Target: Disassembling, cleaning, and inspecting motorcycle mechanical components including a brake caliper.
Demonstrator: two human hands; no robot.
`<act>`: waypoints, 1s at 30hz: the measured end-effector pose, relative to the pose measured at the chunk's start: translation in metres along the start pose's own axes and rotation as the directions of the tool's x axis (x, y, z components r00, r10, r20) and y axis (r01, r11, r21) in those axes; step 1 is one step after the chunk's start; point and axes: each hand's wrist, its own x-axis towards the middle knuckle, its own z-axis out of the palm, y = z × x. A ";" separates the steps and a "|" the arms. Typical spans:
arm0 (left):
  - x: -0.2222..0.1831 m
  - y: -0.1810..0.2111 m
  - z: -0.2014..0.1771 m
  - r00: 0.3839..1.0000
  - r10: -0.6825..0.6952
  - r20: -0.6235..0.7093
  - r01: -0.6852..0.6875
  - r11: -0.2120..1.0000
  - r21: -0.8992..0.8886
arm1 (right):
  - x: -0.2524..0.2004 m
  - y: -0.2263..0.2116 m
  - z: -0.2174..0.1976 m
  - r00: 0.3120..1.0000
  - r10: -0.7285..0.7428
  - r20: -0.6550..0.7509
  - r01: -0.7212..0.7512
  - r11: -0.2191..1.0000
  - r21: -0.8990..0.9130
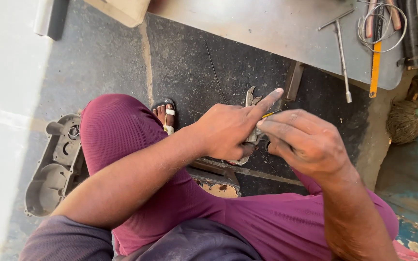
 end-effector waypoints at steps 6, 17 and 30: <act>0.000 0.000 -0.007 0.990 -0.066 0.127 0.093 0.973 -0.212 | -0.001 0.007 -0.004 0.990 0.108 0.095 -0.113 0.992 0.054; -0.005 -0.008 0.005 0.974 0.224 0.043 -0.092 0.558 -0.825 | -0.039 0.010 0.007 0.880 0.240 0.409 -0.393 0.852 0.346; 0.000 -0.004 0.005 0.962 0.225 0.155 0.042 0.437 -0.898 | -0.059 0.014 0.023 0.938 0.263 0.226 -0.342 0.806 0.483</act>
